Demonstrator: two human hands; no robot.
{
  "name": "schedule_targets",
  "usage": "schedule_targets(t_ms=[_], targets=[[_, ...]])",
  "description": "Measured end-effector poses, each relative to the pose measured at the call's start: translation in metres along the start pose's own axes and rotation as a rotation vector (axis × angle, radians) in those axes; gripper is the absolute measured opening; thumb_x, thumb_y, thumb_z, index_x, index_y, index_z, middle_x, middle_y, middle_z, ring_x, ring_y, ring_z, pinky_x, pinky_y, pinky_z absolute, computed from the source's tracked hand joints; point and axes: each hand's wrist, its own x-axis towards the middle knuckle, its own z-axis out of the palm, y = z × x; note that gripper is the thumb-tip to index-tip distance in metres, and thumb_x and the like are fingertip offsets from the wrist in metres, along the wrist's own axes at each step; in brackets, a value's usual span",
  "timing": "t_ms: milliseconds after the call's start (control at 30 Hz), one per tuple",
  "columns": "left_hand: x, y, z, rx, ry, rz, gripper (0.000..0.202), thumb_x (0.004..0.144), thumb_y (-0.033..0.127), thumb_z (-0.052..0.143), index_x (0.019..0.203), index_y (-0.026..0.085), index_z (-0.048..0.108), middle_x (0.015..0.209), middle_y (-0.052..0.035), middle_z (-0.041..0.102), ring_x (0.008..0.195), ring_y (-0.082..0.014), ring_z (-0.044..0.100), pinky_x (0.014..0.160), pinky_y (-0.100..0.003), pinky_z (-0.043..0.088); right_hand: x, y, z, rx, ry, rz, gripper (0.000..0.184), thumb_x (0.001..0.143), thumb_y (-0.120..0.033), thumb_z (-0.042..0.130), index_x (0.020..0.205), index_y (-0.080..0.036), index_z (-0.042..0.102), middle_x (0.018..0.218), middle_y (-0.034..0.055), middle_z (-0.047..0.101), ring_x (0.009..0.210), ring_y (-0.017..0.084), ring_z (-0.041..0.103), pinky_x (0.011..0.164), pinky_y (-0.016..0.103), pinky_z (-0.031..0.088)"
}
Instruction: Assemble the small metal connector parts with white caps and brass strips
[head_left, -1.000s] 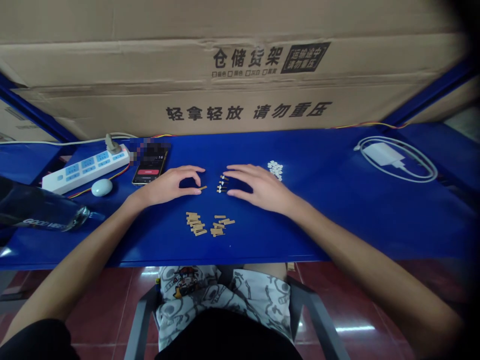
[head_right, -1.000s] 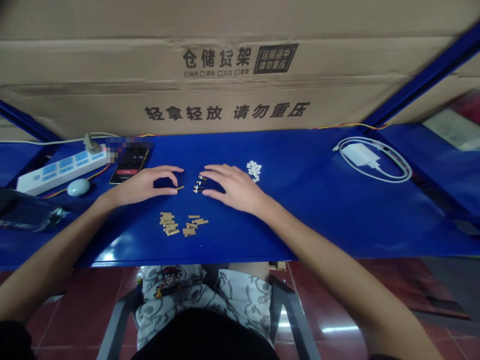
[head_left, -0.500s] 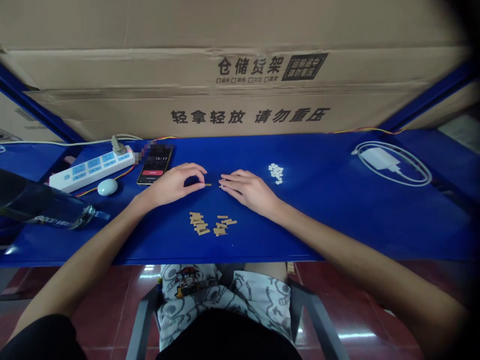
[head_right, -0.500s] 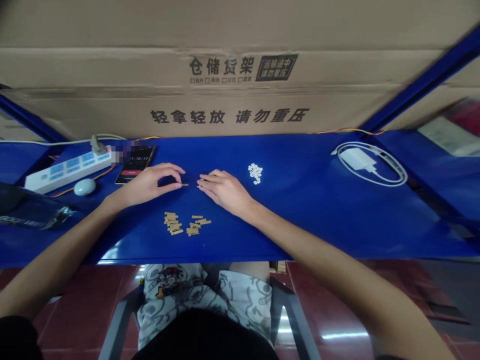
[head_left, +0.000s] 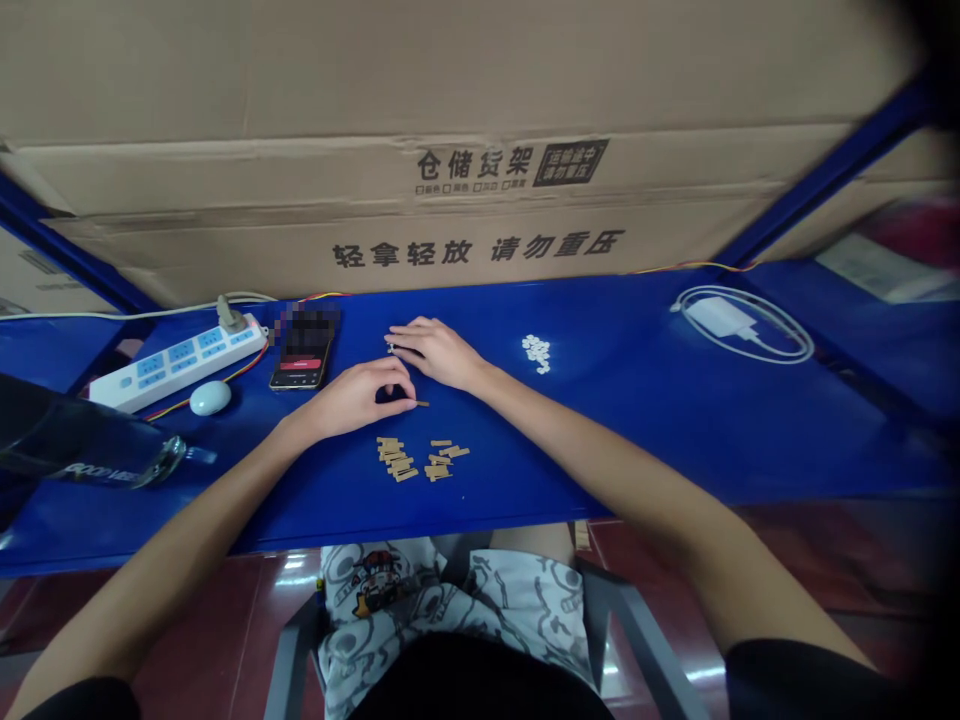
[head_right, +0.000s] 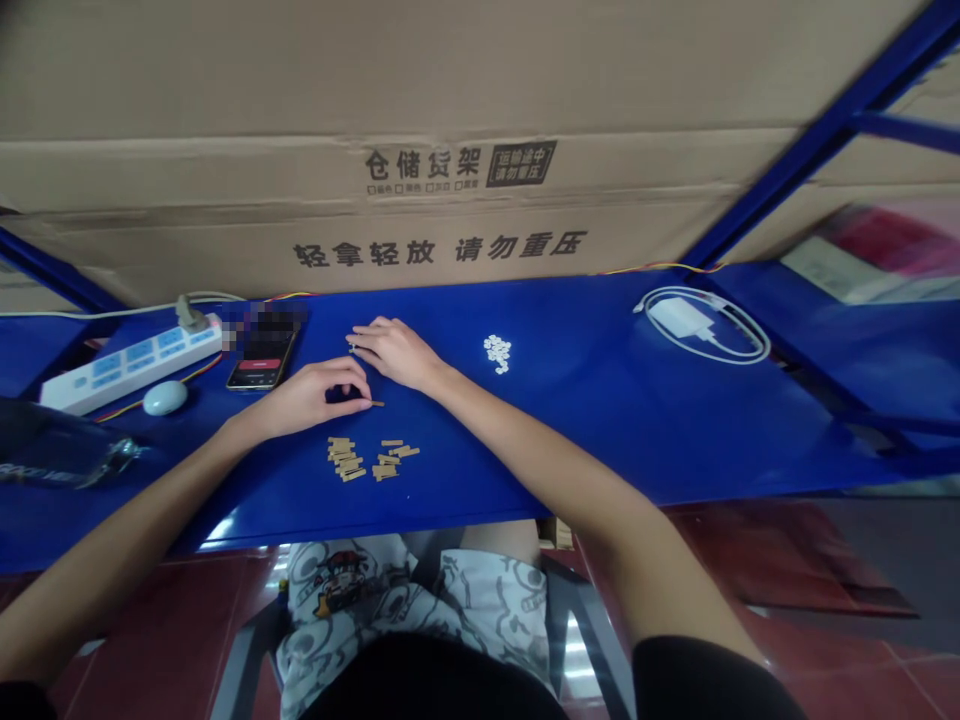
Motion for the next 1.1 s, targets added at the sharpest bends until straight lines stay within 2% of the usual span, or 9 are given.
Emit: schedule_targets(t_ms=[100,200,300,400,533,667,867,967,1100], targets=[[0.000,-0.001,0.003,0.005,0.016,-0.002,0.019,0.098,0.038,0.063,0.096,0.022,0.072,0.100,-0.0037,0.066,0.088,-0.0170,0.064,0.084,-0.031,0.051,-0.014,-0.001,-0.010,0.001,0.037,0.008,0.039,0.107,-0.033,0.045,0.142,-0.028,0.061,0.149,0.0045,0.059,0.128,0.026,0.058,0.108,0.049,0.045],[0.000,-0.001,0.003,0.010,0.015,0.010,0.019,0.099,0.038,0.062,0.097,0.021,0.071,0.102,-0.0036,0.066,0.089,-0.0166,0.064,0.085,-0.031,0.051,-0.037,0.007,-0.031,-0.043,0.078,0.030,0.039,0.107,-0.031,0.042,0.139,-0.025,0.064,0.141,0.0047,0.065,0.126,0.023,0.060,0.108,0.045,0.045],[0.000,0.002,0.003,0.043,0.002,0.019,0.021,0.103,0.038,0.057,0.100,0.022,0.069,0.104,-0.0033,0.066,0.094,-0.0175,0.064,0.089,-0.032,0.050,-0.070,0.030,-0.059,-0.147,0.099,0.119,0.035,0.105,-0.028,0.044,0.123,-0.023,0.074,0.124,0.0069,0.074,0.115,0.026,0.064,0.100,0.048,0.049],[0.000,0.007,0.003,0.100,-0.015,0.007,0.022,0.105,0.037,0.051,0.101,0.022,0.067,0.106,-0.0034,0.066,0.099,-0.0190,0.063,0.091,-0.034,0.049,-0.103,0.063,-0.086,-0.167,0.143,0.226,0.030,0.101,-0.032,0.051,0.111,-0.023,0.078,0.113,0.0071,0.078,0.104,0.026,0.068,0.093,0.048,0.054],[0.000,0.012,0.006,0.186,-0.024,0.009,0.023,0.107,0.036,0.048,0.105,0.021,0.065,0.106,-0.0036,0.065,0.099,-0.0197,0.063,0.091,-0.035,0.048,-0.127,0.088,-0.107,-0.184,0.084,0.274,0.027,0.097,-0.041,0.058,0.096,-0.026,0.080,0.105,0.0041,0.078,0.098,0.026,0.070,0.086,0.046,0.057],[0.000,0.011,0.008,0.221,-0.021,0.016,0.024,0.108,0.037,0.046,0.104,0.022,0.064,0.105,-0.0034,0.066,0.098,-0.0197,0.064,0.091,-0.035,0.048,-0.128,0.085,-0.108,-0.288,0.051,0.303,0.024,0.094,-0.043,0.062,0.088,-0.028,0.080,0.110,0.0039,0.077,0.101,0.029,0.069,0.077,0.046,0.058],[0.001,0.008,0.010,0.218,-0.019,0.013,0.025,0.108,0.038,0.046,0.104,0.022,0.064,0.104,-0.0034,0.067,0.099,-0.0196,0.064,0.093,-0.036,0.048,-0.120,0.073,-0.098,-0.258,0.015,0.284,0.020,0.094,-0.034,0.064,0.085,-0.026,0.080,0.111,0.0053,0.077,0.103,0.030,0.067,0.081,0.049,0.058],[0.002,0.009,0.011,0.225,-0.024,0.000,0.026,0.108,0.039,0.045,0.105,0.022,0.063,0.104,-0.0034,0.067,0.098,-0.0200,0.063,0.092,-0.036,0.048,-0.109,0.056,-0.089,-0.169,-0.008,0.231,0.016,0.093,-0.029,0.065,0.088,-0.025,0.080,0.113,0.0055,0.077,0.105,0.029,0.066,0.086,0.048,0.056],[0.003,0.012,0.011,0.229,-0.014,-0.027,0.026,0.109,0.040,0.042,0.106,0.021,0.061,0.106,-0.0035,0.068,0.100,-0.0205,0.064,0.095,-0.038,0.048,-0.094,0.019,-0.072,0.045,-0.073,0.064,0.013,0.095,-0.026,0.065,0.092,-0.024,0.078,0.114,0.0046,0.076,0.104,0.025,0.067,0.095,0.044,0.054]])
